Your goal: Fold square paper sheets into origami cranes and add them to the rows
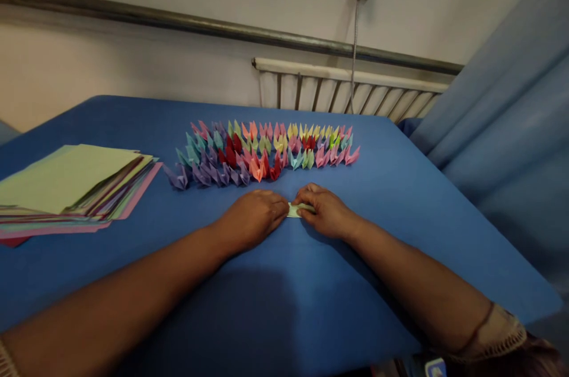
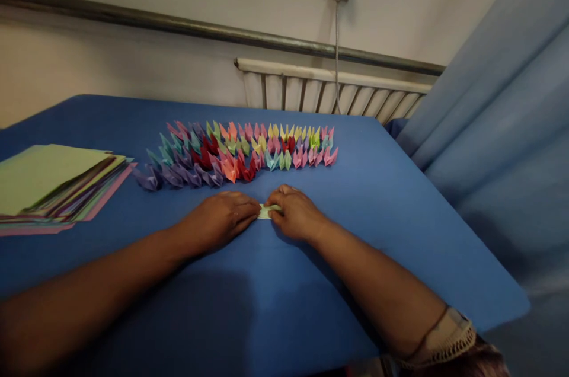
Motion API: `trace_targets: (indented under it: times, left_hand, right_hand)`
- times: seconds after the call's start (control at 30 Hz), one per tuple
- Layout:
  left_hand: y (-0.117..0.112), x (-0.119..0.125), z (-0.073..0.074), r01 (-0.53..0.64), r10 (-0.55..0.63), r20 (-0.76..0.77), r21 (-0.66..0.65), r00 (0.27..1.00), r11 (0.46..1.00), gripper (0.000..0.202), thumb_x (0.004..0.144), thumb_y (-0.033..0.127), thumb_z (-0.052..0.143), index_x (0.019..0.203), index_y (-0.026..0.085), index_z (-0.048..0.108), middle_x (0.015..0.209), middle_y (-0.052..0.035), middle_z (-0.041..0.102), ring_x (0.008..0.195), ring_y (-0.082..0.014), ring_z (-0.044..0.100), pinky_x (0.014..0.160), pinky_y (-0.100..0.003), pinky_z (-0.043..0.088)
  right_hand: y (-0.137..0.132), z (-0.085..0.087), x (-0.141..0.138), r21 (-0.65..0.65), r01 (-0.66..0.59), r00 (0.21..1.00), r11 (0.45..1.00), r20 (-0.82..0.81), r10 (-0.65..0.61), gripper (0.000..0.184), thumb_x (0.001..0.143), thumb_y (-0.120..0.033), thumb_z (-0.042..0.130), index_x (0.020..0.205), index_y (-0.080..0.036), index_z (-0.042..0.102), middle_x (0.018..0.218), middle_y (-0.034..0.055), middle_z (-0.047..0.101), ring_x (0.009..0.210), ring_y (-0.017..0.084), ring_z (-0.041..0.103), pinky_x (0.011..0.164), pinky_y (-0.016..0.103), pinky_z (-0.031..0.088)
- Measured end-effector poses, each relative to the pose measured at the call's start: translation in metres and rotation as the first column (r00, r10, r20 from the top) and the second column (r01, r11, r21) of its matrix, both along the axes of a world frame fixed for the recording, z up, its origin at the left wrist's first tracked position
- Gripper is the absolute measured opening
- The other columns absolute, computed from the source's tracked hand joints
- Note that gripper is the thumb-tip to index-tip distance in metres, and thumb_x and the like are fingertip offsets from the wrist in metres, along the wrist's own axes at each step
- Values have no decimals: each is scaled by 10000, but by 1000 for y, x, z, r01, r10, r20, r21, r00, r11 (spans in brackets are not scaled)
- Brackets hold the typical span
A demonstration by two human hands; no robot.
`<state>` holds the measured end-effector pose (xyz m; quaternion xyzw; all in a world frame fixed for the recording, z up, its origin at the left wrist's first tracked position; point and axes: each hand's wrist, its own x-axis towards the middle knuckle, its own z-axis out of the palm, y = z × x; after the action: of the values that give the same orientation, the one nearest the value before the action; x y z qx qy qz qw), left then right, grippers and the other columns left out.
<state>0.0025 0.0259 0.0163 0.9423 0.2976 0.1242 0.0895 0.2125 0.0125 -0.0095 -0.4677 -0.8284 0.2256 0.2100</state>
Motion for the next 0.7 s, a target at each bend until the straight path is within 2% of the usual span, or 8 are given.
trace_targets:
  times: [0.1,0.2,0.27,0.43,0.6,0.7]
  left_hand:
    - [1,1,-1,21,-20,-71,9,997,1000,214,932,231,455,921,183,664,865,-49,660,803,-190,587,749,-313,439]
    - [1,2,-2,-11,11,-70,0,997,1000,214,936,232,440,940,173,646,881,-57,654,826,-194,581,759,-309,443]
    - [1,2,-2,-43,42,-58,-6,997,999,209,937,234,435,925,169,633,862,-57,641,813,-191,573,749,-303,443]
    - [0,3,-4,-83,82,-33,-31,996,996,183,931,242,449,872,165,604,824,-52,609,779,-189,546,708,-298,431]
    - [4,3,-9,-71,75,47,-92,996,993,179,937,245,454,902,172,614,851,-46,611,828,-188,546,765,-306,434]
    - [7,4,-12,-102,116,80,-165,990,981,208,941,268,451,907,175,634,872,-46,626,836,-186,554,783,-313,437]
  right_hand:
    - [-2,4,0,16,-23,999,1000,26,22,186,847,-151,585,1021,-197,630,974,34,580,922,156,541,873,309,418]
    - [-4,6,1,31,-38,998,999,41,37,186,864,-278,612,1031,-196,626,978,40,570,913,162,540,860,311,426]
    - [-4,5,1,32,-37,999,999,29,36,201,866,-310,620,1032,-197,627,986,40,571,924,162,543,854,305,429]
    - [-3,2,1,43,-23,1000,999,11,22,129,895,-270,583,989,-197,634,958,34,582,911,153,549,844,296,430]
    - [-3,0,0,59,-5,1000,998,3,4,102,866,-201,597,961,-191,635,928,28,584,885,151,546,823,288,431]
    - [-2,-3,-2,54,10,1000,998,-24,-9,99,883,-174,566,940,-190,646,919,29,594,890,149,548,824,283,427]
